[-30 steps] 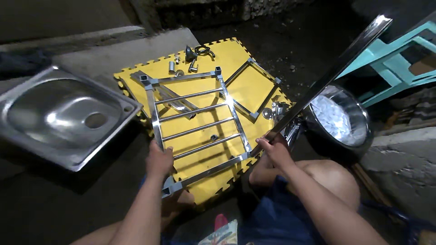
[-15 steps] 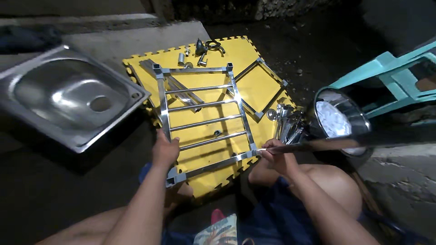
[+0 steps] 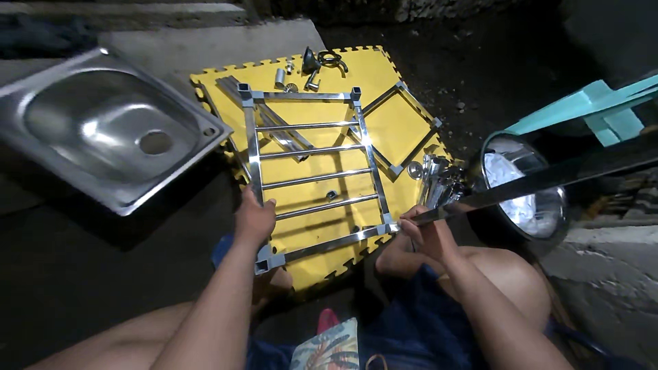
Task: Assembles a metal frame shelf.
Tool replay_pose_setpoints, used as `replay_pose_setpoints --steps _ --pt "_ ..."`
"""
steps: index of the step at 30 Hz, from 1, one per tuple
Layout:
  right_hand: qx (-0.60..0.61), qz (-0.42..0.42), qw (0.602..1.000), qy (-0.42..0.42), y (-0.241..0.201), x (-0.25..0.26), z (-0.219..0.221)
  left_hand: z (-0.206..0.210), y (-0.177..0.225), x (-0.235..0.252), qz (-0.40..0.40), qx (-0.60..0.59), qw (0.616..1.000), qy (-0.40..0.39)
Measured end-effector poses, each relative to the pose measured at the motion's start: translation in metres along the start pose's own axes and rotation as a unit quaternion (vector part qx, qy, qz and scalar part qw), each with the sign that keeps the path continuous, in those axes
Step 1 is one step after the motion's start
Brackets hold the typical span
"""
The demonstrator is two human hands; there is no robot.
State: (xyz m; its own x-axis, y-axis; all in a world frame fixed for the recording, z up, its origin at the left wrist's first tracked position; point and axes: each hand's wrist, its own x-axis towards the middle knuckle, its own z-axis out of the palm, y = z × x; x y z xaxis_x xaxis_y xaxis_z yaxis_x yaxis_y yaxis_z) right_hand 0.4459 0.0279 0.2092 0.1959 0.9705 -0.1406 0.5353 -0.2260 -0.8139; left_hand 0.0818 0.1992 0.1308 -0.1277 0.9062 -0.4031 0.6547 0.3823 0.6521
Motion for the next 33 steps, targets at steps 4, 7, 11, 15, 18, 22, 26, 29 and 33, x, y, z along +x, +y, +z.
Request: replay_pose_setpoints --steps 4,7,11,15,18,22,26,29,33 --pt "-0.005 0.026 1.000 0.006 -0.004 0.001 0.000 0.000 -0.002 0.000 0.010 -0.007 1.000 -0.003" --pt "-0.074 0.043 0.996 0.017 -0.011 -0.004 0.005 0.001 -0.003 0.001 0.005 -0.007 1.000 -0.005" --pt "-0.067 0.034 0.997 0.019 -0.009 -0.005 0.008 0.002 -0.004 0.002 0.004 -0.003 1.000 -0.004" --pt "-0.028 0.031 0.999 0.023 -0.004 -0.005 0.011 0.004 -0.008 0.004 0.007 -0.010 1.000 -0.002" --pt "-0.028 0.024 0.999 0.035 -0.001 -0.009 0.016 0.005 -0.008 0.003 0.007 -0.011 1.000 -0.003" --pt "-0.004 0.010 0.999 0.051 0.005 -0.010 0.020 0.004 -0.005 0.000 0.000 -0.023 1.000 -0.010" --pt "-0.004 -0.001 0.998 0.059 0.009 -0.011 0.023 0.006 -0.009 0.003 0.000 -0.024 1.000 -0.009" --pt "-0.008 -0.009 0.998 0.058 0.012 -0.010 0.024 0.008 -0.012 0.005 0.001 -0.032 0.999 -0.013" --pt "-0.009 -0.007 0.998 0.069 0.016 -0.011 0.027 0.006 -0.004 0.003 0.005 -0.030 0.999 -0.021"
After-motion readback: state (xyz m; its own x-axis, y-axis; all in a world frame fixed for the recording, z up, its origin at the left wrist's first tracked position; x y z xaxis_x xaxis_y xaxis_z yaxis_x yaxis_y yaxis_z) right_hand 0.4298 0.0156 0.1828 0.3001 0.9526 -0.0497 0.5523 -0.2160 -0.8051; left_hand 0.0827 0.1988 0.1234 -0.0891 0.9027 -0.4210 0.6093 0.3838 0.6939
